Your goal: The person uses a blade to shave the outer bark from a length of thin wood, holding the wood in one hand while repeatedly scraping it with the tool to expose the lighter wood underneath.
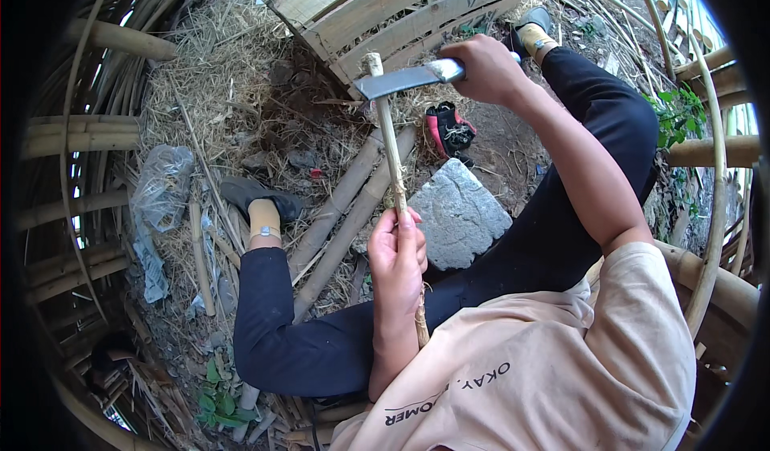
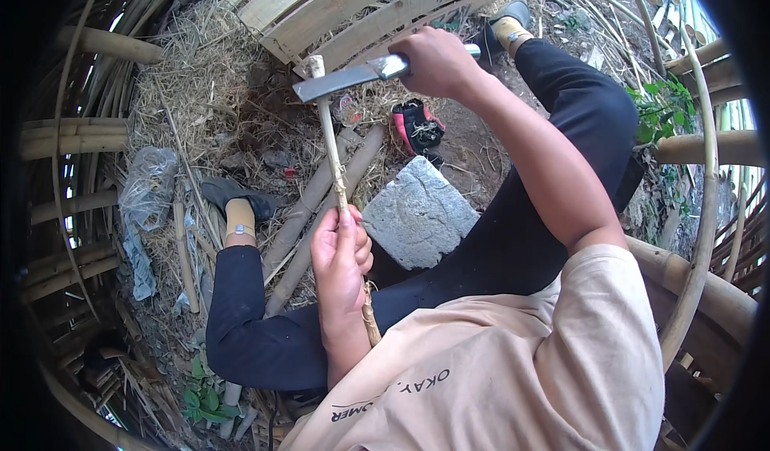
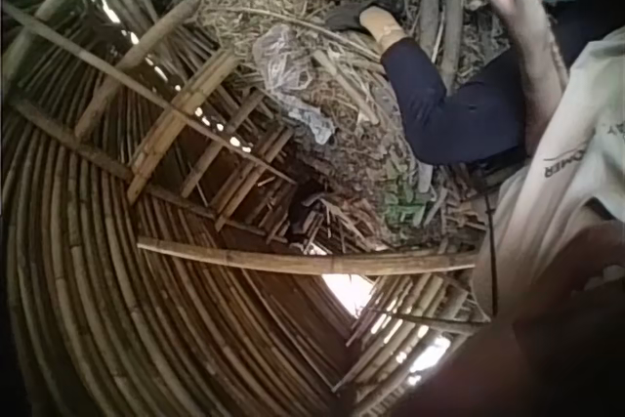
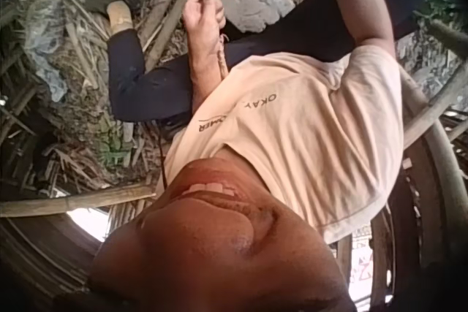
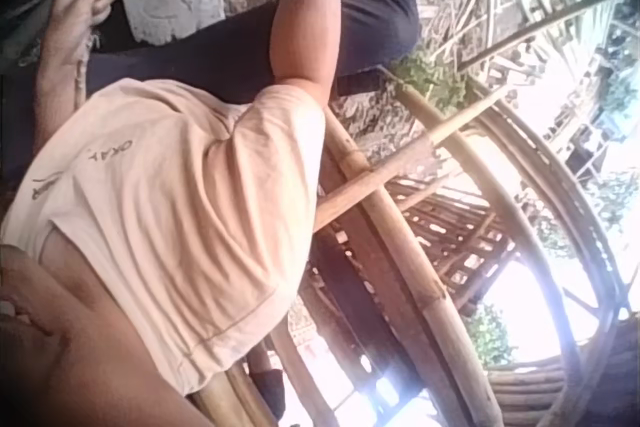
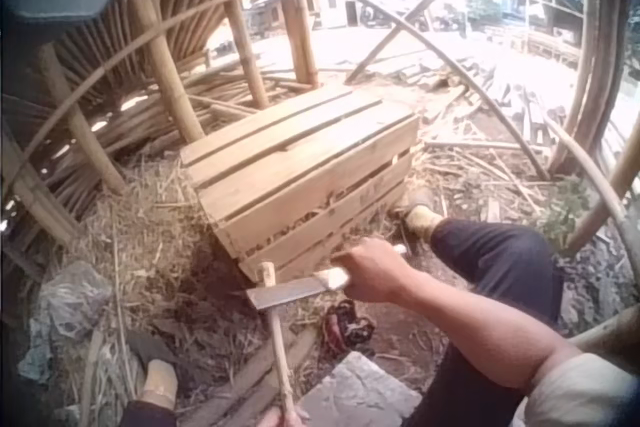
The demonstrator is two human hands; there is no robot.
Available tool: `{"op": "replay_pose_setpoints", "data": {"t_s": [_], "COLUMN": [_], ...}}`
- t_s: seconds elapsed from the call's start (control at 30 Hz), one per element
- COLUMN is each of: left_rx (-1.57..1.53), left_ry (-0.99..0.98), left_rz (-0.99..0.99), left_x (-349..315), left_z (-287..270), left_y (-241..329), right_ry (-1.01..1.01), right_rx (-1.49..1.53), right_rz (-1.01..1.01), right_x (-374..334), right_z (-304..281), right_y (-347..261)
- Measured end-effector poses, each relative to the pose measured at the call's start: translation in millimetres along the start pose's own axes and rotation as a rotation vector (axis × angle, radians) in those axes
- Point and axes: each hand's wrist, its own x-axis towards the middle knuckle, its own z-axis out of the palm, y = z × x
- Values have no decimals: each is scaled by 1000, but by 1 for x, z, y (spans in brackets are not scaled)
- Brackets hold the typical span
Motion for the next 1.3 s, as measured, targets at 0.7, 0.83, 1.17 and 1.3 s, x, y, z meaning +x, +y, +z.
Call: {"op": "replay_pose_setpoints", "data": {"t_s": [0.7, 0.83, 1.17, 1.3], "left_rx": [-93, -89, -186, -161], "left_ry": [28, 20, -71, -91], "left_rz": [-66, -71, -112, -102], "left_x": [10, 10, 8, 9], "left_z": [-14, -12, -20, -18], "left_y": [4, 5, 12, 12], "right_ry": [-341, -364, -409, -394], "right_rx": [98, 104, 387, 518], "right_rz": [-123, -152, -171, -105], "right_x": [-26, -29, -31, -34], "right_z": [-9, -4, -20, -17], "right_y": [-66, -64, -74, -72]}}
